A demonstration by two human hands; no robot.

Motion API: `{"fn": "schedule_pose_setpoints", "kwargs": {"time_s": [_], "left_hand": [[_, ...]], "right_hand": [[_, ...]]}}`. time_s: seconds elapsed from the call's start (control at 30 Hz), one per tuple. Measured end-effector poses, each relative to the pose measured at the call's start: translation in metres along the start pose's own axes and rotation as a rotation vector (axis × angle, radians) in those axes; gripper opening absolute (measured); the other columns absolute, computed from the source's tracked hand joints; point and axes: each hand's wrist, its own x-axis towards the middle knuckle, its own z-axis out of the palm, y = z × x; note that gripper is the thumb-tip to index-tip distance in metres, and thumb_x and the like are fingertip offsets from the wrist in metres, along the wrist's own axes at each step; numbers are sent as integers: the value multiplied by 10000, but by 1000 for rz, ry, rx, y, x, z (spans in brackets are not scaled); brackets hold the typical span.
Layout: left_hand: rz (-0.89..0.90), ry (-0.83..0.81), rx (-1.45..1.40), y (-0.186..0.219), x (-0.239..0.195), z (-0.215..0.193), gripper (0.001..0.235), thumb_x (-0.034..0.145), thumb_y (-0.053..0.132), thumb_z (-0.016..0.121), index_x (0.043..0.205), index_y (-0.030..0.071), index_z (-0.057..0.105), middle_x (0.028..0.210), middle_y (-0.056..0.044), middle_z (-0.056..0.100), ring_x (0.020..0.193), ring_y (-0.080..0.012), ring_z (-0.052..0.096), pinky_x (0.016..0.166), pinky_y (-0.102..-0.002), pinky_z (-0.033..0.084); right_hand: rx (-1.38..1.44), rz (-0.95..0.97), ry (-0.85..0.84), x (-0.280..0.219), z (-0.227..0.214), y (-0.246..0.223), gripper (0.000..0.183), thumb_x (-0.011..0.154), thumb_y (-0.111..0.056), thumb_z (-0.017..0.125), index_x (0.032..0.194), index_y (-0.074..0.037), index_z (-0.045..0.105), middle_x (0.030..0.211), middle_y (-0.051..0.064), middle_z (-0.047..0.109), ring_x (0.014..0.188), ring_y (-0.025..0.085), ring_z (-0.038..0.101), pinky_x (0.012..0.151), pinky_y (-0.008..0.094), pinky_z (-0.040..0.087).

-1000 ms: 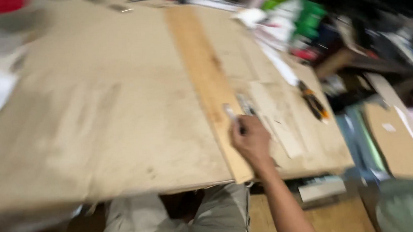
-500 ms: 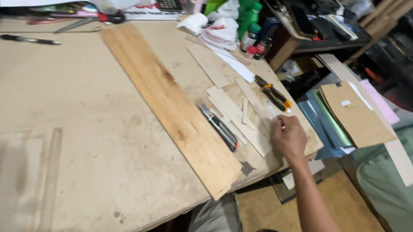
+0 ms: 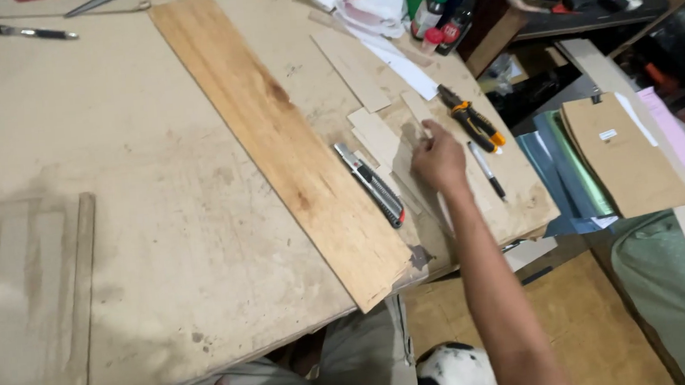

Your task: Cutting and marking cardboard pieces using a utility knife and a wooden guide on a workbench.

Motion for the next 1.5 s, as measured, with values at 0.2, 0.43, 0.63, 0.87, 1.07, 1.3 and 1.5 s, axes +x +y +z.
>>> {"fn": "schedule_pose_setpoints", "kwargs": {"time_s": [0.2, 0.43, 0.63, 0.87, 1.07, 1.3, 1.5], "left_hand": [[66, 33, 70, -19, -2, 3, 1168, 539, 733, 777, 1464, 88, 472, 1143, -421, 629, 1008, -618, 646, 832, -660, 531], [369, 136, -111, 0, 3, -14, 1311, 565, 605, 789, 1602, -32, 302, 1472, -390, 424, 1314, -612, 445, 1012, -726, 428], [-102, -384, 181, 10, 5, -24, 1323, 611, 880, 554, 1660, 193, 134, 1663, -171, 182, 1503, -408, 274, 1246, -498, 202], [266, 207, -4, -13, -6, -6, 1072, 613, 685, 801, 1383, -44, 641, 1162, -386, 644, 1187, -509, 591, 1069, -509, 466], [224, 112, -48, -15, 3, 12, 1167, 625, 682, 768, 1475, -87, 550, 1368, -382, 579, 1313, -487, 510, 1106, -529, 405], [-27, -96, 114, 9, 4, -12, 1257, 611, 760, 701, 1625, 103, 351, 1496, -265, 493, 1352, -412, 484, 1091, -485, 406], [117, 45, -46, -2, -3, -8, 1219, 552, 683, 771, 1602, 162, 438, 1335, -326, 620, 1131, -513, 634, 951, -554, 541]], "right_hand": [[34, -227, -6, -37, -37, 23, 435, 772, -205, 494, 1140, -114, 709, 1020, 157, 690, 1006, 340, 626, 885, 413, 460], [-234, 183, -315, -128, -78, -2, 734, 909, -488, 617, 1569, -256, 396, 1428, 155, 452, 1276, 360, 541, 1052, 537, 448], [25, 304, -325, -138, -105, -17, 322, 810, -286, 871, 961, -114, 645, 928, 80, 703, 800, 225, 634, 686, 363, 484], [176, 343, -35, -144, -150, 45, 410, 1012, -291, 584, 1363, -80, 617, 1356, 114, 651, 1230, 259, 620, 1082, 446, 494], [163, 356, 57, -101, -147, 193, 289, 1061, -298, 615, 1114, -30, 706, 992, 137, 688, 959, 244, 624, 846, 425, 490], [210, 299, -183, -70, -140, 210, 488, 1010, -465, 698, 714, -92, 592, 657, 49, 503, 613, 188, 406, 611, 359, 351], [59, 53, 105, -76, -160, 191, 346, 1095, -271, 559, 845, -32, 558, 825, 33, 488, 835, 169, 432, 704, 398, 370]]}}
